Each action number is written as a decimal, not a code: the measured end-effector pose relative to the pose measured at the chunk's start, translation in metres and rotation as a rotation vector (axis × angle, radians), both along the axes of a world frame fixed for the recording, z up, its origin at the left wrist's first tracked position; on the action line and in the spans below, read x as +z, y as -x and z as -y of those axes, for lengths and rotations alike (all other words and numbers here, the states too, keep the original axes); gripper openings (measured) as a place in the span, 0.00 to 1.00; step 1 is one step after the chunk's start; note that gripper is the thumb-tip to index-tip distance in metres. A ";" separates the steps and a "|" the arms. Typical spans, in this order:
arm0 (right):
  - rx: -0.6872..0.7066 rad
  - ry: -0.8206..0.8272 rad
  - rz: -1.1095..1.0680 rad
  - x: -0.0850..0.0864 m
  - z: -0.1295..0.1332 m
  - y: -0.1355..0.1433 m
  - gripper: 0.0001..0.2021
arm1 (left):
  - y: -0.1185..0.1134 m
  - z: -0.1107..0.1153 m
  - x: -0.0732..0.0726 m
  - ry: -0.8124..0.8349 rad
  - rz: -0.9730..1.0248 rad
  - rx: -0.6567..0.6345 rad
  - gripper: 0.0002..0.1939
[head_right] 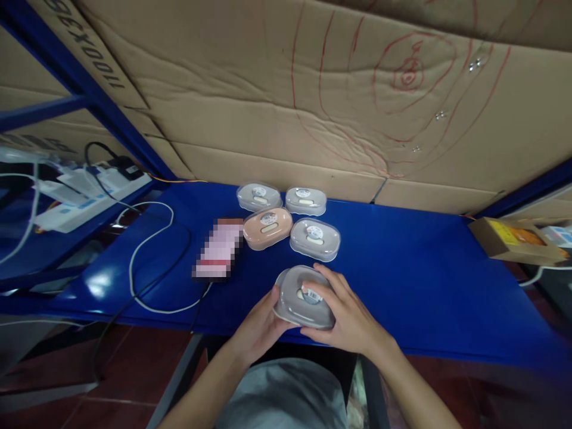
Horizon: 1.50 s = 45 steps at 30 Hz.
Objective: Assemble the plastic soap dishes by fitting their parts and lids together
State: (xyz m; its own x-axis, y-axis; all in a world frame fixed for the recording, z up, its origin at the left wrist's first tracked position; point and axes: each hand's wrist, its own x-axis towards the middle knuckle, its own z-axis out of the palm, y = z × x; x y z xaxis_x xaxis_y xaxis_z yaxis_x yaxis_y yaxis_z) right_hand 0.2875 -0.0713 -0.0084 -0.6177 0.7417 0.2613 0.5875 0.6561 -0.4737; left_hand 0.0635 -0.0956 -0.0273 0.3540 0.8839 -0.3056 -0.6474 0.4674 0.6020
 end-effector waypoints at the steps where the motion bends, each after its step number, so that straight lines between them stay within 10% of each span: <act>1: -0.010 -0.009 0.019 0.001 0.001 -0.005 0.37 | 0.001 0.001 0.000 -0.031 -0.034 -0.004 0.33; 4: -0.090 -0.040 0.105 0.003 0.005 -0.030 0.36 | 0.012 -0.005 0.005 -0.287 -0.347 0.110 0.36; 7: -0.193 -0.094 0.195 0.005 0.004 -0.062 0.34 | 0.033 -0.027 0.018 -0.745 -1.086 0.326 0.34; 13: -0.242 -0.119 0.323 0.004 -0.028 -0.110 0.35 | 0.058 -0.087 0.037 -1.003 -2.011 0.134 0.35; 21: -0.268 -0.400 0.269 0.016 -0.049 -0.068 0.28 | 0.050 -0.085 0.031 -1.001 -2.059 0.168 0.28; 27: -0.008 -0.223 0.255 0.011 -0.042 -0.003 0.22 | 0.045 -0.065 0.032 -1.002 -2.063 0.230 0.24; 38: -0.096 -0.212 0.144 0.009 -0.096 -0.055 0.16 | 0.039 -0.004 0.017 -1.153 -1.748 0.136 0.23; 45: -0.648 -0.410 0.297 0.009 -0.082 -0.102 0.22 | 0.046 0.001 0.001 -1.055 -1.697 0.149 0.32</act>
State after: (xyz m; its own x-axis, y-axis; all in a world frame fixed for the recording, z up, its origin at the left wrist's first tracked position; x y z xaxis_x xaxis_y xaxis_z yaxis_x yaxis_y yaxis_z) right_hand 0.3892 0.0109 0.0004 -0.1854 0.8561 0.4824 0.9724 0.2305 -0.0354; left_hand 0.0179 -0.0962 -0.0263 0.2384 0.8958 0.3751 0.7774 -0.4075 0.4791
